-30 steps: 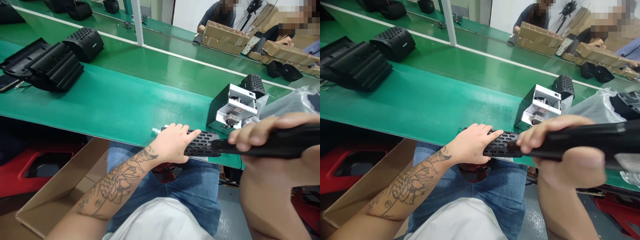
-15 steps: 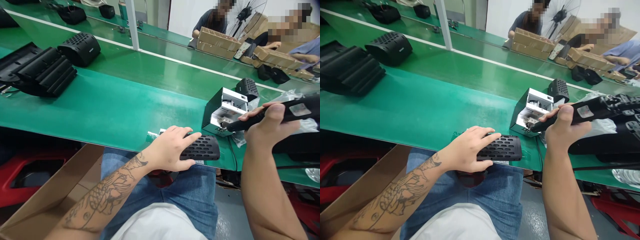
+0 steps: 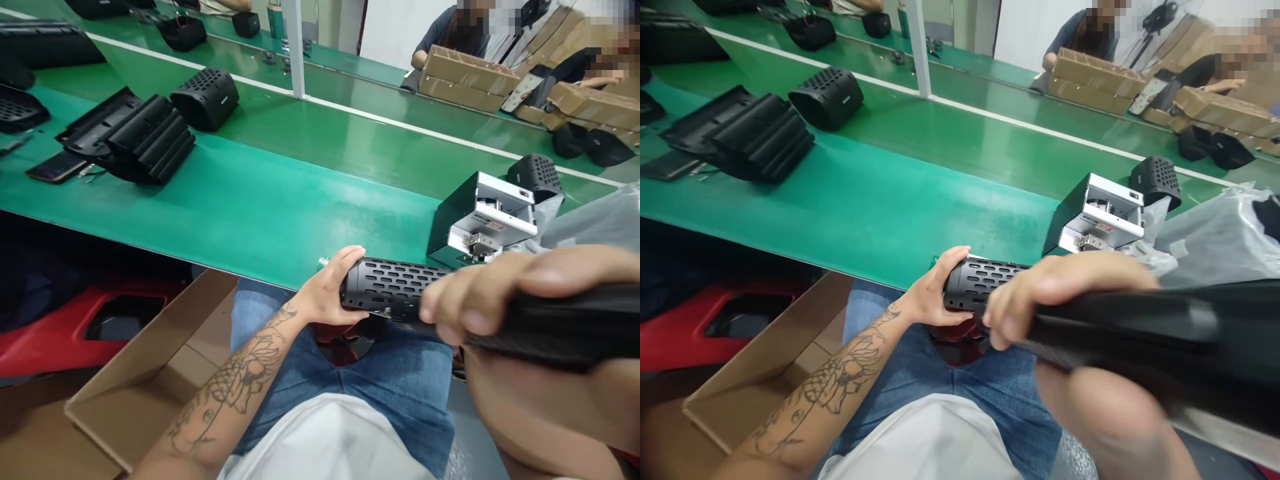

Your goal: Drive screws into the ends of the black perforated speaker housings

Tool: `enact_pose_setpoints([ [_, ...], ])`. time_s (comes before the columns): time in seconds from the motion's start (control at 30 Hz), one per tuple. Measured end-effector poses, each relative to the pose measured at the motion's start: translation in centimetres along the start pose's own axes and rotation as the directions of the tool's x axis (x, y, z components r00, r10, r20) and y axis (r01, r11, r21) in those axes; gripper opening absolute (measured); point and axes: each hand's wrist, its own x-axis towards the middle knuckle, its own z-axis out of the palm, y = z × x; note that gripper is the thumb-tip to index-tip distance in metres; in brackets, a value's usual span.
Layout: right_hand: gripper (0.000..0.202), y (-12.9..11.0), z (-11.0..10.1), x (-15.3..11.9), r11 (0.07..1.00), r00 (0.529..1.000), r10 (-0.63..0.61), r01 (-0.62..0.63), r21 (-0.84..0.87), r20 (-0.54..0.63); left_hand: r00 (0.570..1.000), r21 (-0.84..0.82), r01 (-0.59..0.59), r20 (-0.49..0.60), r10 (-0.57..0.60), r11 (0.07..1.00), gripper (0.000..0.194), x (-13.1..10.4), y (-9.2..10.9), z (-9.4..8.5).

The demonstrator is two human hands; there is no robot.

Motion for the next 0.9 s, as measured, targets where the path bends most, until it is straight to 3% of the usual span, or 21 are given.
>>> enact_pose_setpoints([
  [0.07,0.031,0.6,2.1,0.7,0.997,0.991,-0.007,-0.002,0.072,0.131,1.000,-0.001,-0.013,-0.019,0.013,1.000,0.120,0.1,0.0,0.2],
  [0.13,0.033,1.9,3.2,1.7,0.982,0.970,-0.100,0.060,0.180,0.221,0.999,-0.010,-0.035,-0.026,0.035,0.999,0.118,0.2,0.0,0.3],
  [0.23,0.032,4.0,3.6,2.6,0.953,0.961,-0.220,0.174,0.249,0.168,0.999,-0.019,-0.041,-0.029,0.040,0.999,0.113,0.2,0.1,0.3],
  [0.6,0.017,6.0,4.3,3.2,0.941,0.920,-0.204,0.090,0.325,0.335,1.000,-0.012,-0.004,0.006,0.004,1.000,0.108,0.3,0.1,0.0],
  [0.9,0.022,7.2,2.6,2.4,0.965,0.866,-0.142,0.013,0.262,0.479,0.997,0.030,0.066,0.038,-0.067,0.997,0.108,-0.2,-0.9,1.2],
])
